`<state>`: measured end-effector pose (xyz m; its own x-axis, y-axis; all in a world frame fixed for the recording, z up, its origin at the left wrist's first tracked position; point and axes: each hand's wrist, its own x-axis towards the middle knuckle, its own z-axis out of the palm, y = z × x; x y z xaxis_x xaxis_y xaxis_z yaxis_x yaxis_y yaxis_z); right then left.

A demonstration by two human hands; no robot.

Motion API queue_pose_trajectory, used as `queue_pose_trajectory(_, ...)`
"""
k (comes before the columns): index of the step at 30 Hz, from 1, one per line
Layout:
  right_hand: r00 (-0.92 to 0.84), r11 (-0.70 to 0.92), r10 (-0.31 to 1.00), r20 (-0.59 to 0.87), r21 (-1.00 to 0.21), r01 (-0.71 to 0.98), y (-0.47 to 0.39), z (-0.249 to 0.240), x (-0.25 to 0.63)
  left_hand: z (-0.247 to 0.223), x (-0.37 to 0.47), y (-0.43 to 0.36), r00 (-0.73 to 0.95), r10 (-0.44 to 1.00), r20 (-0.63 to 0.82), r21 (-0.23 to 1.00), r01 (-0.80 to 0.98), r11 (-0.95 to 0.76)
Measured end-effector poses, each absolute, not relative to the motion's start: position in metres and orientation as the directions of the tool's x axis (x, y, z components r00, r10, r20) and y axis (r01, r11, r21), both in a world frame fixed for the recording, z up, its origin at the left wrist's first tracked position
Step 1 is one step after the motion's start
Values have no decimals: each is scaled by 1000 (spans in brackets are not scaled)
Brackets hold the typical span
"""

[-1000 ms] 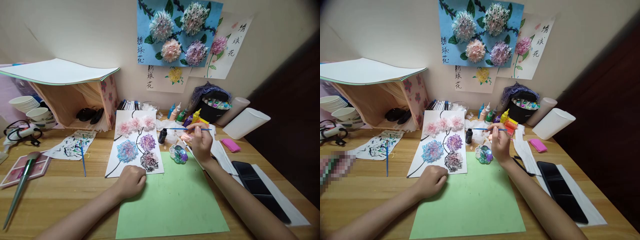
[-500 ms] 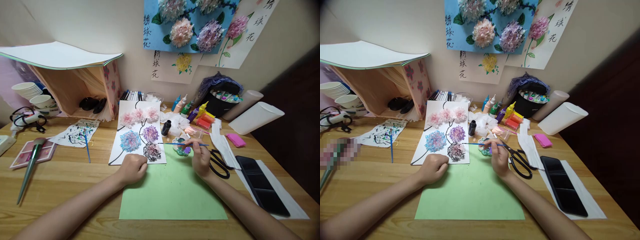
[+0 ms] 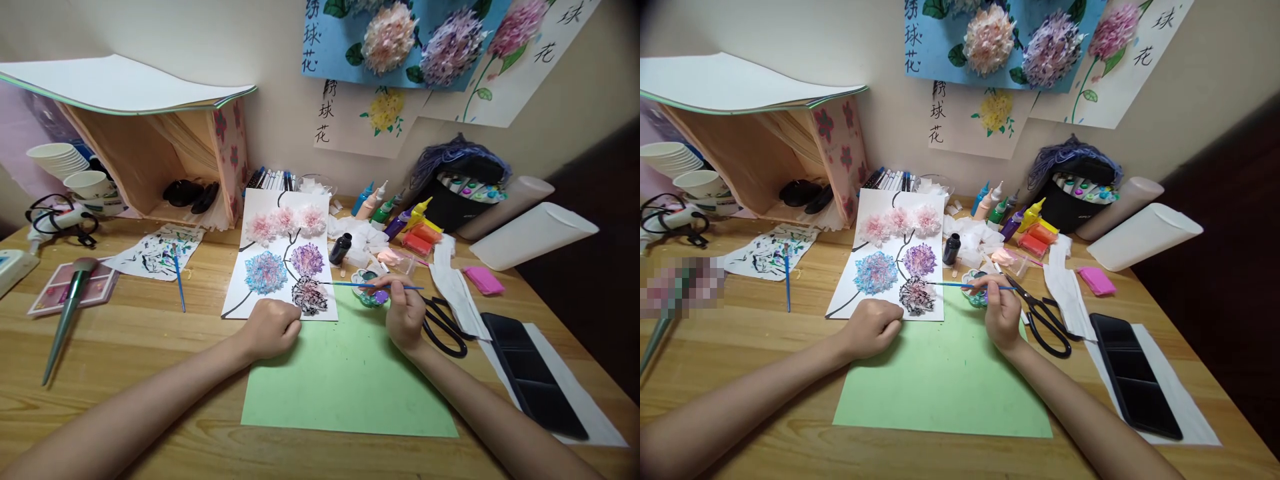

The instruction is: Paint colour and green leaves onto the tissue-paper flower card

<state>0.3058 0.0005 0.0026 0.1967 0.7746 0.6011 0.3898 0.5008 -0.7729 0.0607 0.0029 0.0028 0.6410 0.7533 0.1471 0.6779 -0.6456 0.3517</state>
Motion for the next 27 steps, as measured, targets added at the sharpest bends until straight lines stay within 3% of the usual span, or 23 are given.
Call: queue_pose_trajectory(27, 202, 491, 785, 586, -787, 375, 2, -2, 308, 1, 61, 2, 646, 744, 168, 342, 670, -659)
